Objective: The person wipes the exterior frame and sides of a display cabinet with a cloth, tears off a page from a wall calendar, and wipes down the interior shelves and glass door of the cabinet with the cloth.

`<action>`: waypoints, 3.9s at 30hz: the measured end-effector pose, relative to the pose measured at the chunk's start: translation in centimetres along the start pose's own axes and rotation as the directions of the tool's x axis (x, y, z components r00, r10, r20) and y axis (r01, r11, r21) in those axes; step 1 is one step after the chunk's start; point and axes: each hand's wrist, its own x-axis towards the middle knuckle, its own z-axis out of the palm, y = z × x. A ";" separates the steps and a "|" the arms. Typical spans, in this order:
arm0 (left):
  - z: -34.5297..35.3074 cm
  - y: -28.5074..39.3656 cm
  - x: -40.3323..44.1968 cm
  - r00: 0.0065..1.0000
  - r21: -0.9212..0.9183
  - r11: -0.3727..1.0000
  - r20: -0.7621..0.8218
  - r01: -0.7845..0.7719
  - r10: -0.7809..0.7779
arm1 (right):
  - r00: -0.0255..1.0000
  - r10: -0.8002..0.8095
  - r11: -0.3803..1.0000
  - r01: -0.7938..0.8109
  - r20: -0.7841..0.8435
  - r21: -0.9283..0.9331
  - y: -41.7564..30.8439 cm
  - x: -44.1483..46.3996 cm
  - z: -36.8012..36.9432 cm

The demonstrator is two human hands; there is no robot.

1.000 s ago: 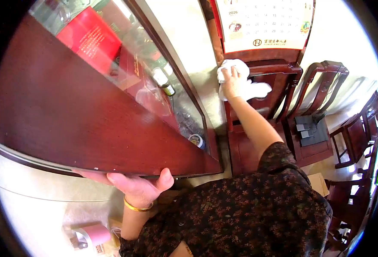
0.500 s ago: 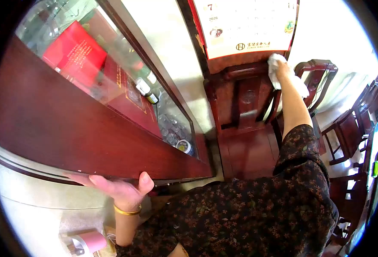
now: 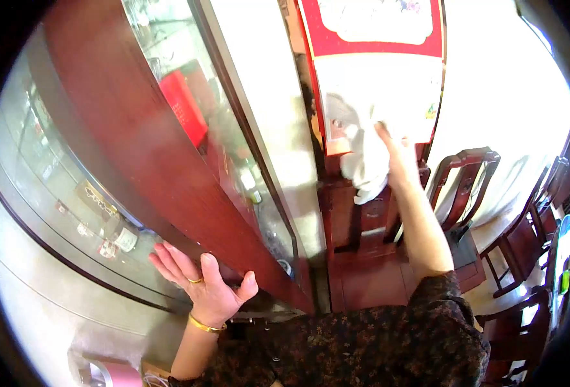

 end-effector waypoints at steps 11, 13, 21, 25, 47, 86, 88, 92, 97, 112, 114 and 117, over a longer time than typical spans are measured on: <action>0.2 -0.6 0.0 0.998 0.023 0.999 0.057 -0.030 0.029 | 0.764 -0.551 0.833 0.526 0.336 0.170 4.0 -8.9 17.2; 0.1 -0.5 0.0 0.998 0.033 0.999 0.062 -0.024 0.022 | 0.820 -0.458 0.886 0.450 0.343 0.107 6.4 -10.8 15.3; 0.3 -0.5 0.0 0.998 0.008 0.999 0.042 -0.043 0.042 | 0.886 0.105 0.980 -0.170 0.452 0.105 5.1 -13.6 9.1; -1.9 0.3 0.4 0.986 -0.155 0.985 0.156 0.082 -0.057 | 0.882 -0.231 0.961 0.140 0.412 0.239 -0.8 -14.0 8.4; 0.3 1.3 0.5 0.908 -0.498 0.865 -0.387 -0.059 -0.161 | 0.725 -0.318 0.910 0.051 0.611 0.412 -1.2 -11.0 6.4; 1.8 1.9 1.9 0.936 -0.359 0.932 -0.341 -0.043 -0.088 | 0.992 0.105 0.964 -0.085 0.069 -0.253 19.2 14.4 -10.2; 1.8 1.9 1.9 0.936 -0.357 0.933 -0.341 -0.047 -0.084 | 0.990 0.113 0.960 -0.086 0.088 -0.265 15.0 11.5 -7.9; 1.6 2.2 1.8 0.939 -0.352 0.935 -0.336 -0.049 -0.077 | 0.877 0.461 0.739 -0.294 -0.137 0.606 8.8 7.4 -4.3; 1.3 2.3 1.7 0.942 -0.349 0.936 -0.328 -0.049 -0.073 | 0.879 0.469 0.696 -0.304 -0.091 0.651 7.6 6.6 -4.5; 0.5 2.3 1.2 0.946 -0.342 0.938 -0.318 -0.051 -0.065 | 0.850 0.435 0.857 -0.291 -0.296 0.425 13.0 9.6 -7.5; 0.4 2.3 1.1 0.946 -0.341 0.939 -0.318 -0.051 -0.064 | 0.955 0.122 0.992 -0.112 -0.272 0.050 17.7 12.2 -10.3; 0.2 2.2 0.8 0.948 -0.345 0.938 -0.312 -0.047 -0.067 | 0.875 0.393 0.789 -0.162 -0.284 0.592 11.7 8.8 -7.0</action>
